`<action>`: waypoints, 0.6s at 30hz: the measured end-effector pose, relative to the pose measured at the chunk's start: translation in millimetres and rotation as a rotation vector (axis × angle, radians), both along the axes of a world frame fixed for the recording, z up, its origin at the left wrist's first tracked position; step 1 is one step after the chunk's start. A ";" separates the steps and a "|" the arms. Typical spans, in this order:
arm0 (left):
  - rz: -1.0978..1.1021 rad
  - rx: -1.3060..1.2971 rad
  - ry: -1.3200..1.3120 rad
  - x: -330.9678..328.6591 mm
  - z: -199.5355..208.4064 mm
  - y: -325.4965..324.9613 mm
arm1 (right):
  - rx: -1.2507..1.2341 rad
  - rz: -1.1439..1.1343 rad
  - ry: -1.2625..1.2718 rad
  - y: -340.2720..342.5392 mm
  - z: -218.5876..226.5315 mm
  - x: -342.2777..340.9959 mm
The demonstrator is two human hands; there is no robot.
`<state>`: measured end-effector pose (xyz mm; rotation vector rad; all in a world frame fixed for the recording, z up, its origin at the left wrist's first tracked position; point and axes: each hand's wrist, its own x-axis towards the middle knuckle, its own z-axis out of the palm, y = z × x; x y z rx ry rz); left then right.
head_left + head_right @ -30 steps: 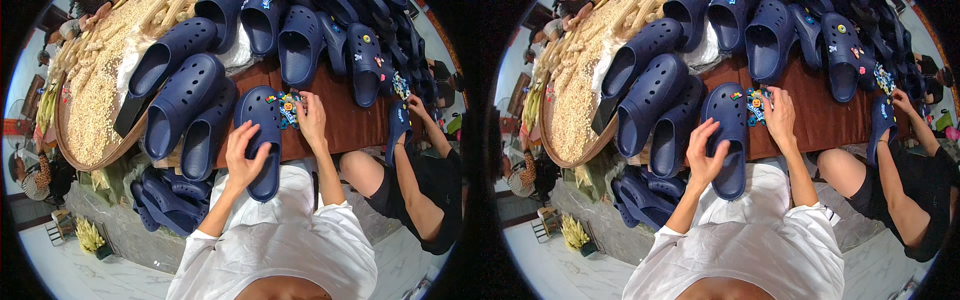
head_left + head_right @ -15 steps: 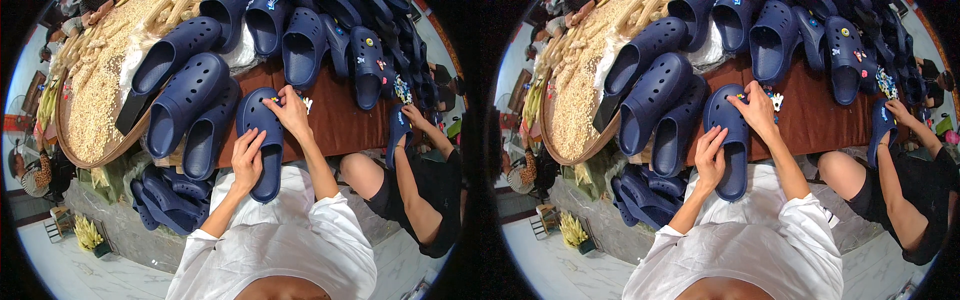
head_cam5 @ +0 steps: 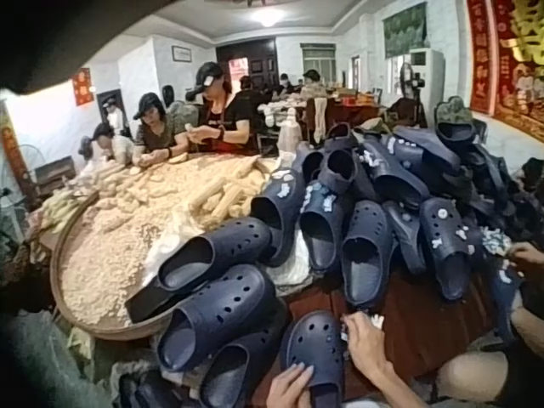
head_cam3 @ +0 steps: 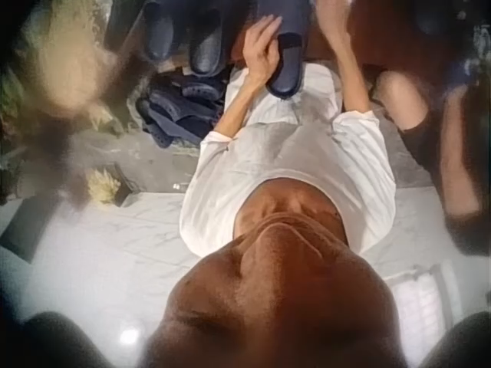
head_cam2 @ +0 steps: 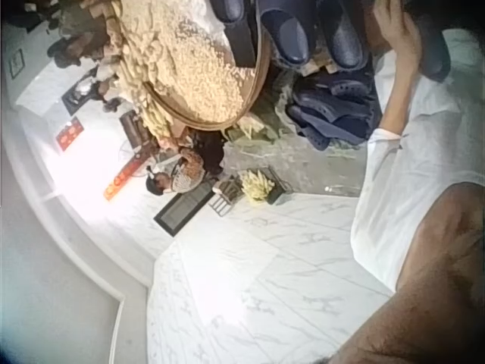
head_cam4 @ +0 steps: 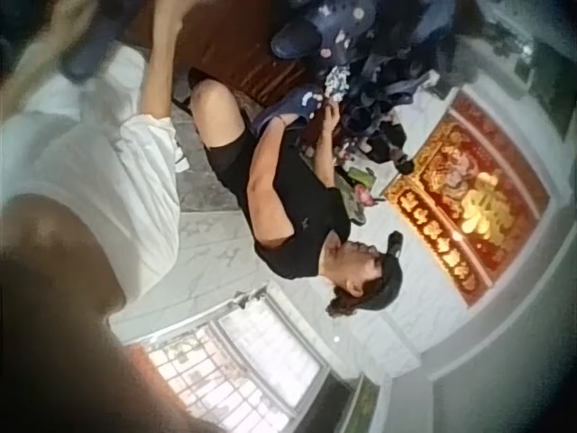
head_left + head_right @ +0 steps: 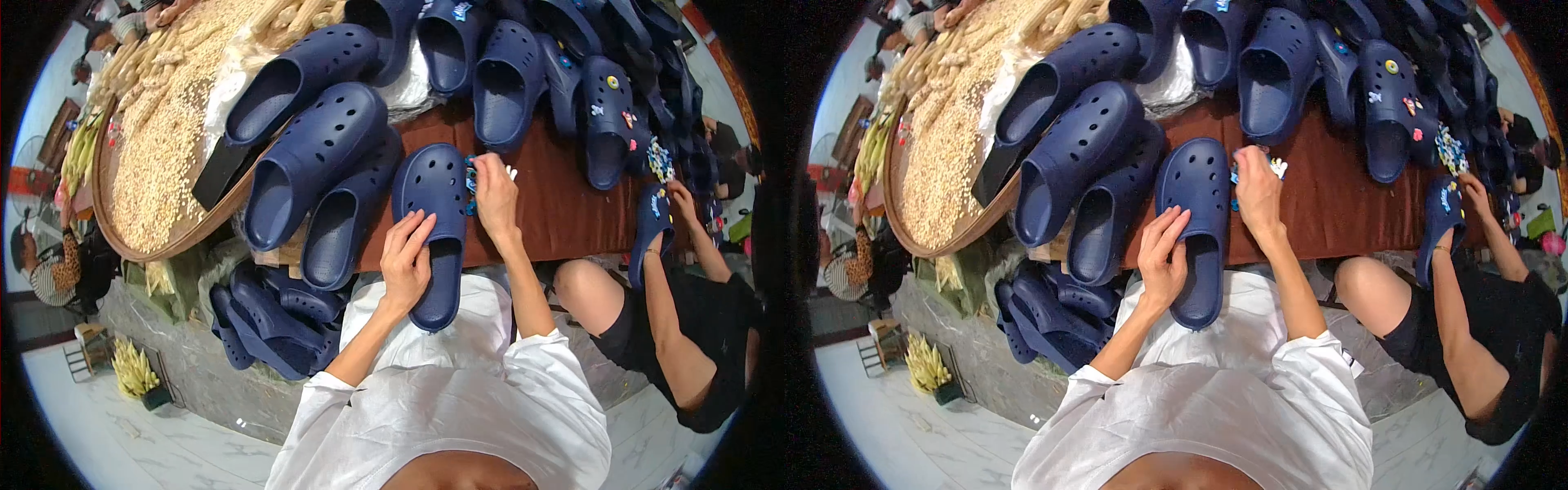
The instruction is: Decorating and finishing shoes by attaching small charms to the holes of rubber clogs.
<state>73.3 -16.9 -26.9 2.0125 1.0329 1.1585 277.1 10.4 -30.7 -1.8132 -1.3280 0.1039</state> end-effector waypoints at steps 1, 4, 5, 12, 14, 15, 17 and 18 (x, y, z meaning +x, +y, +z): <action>0.007 -0.004 -0.018 -4.0 0.9 0.7 | -0.015 -0.014 -0.031 -2.1 1.1 -1.6; 0.000 -0.036 -0.065 -3.5 0.6 1.0 | -0.022 -0.014 -0.116 -16.7 -9.2 15.0; -0.001 -0.028 -0.051 -5.2 -1.6 -0.2 | -0.062 -0.006 -0.085 -20.5 -11.9 15.9; -0.009 -0.006 -0.105 -12.9 -1.8 -7.4 | -0.025 0.010 0.002 -31.8 -34.5 14.3; -0.009 0.030 -0.104 -27.3 4.7 -9.0 | 0.003 -0.020 -0.090 -33.8 -38.5 7.6; -0.049 0.063 -0.115 -32.4 11.2 -9.4 | 0.004 -0.003 -0.091 -36.8 -39.0 6.3; -0.042 0.083 -0.124 -48.0 25.5 -13.0 | 0.021 -0.019 0.073 -42.3 -43.5 2.9; -0.057 0.135 -0.133 -57.1 31.2 -15.6 | 0.059 -0.013 0.094 -43.7 -46.9 -0.7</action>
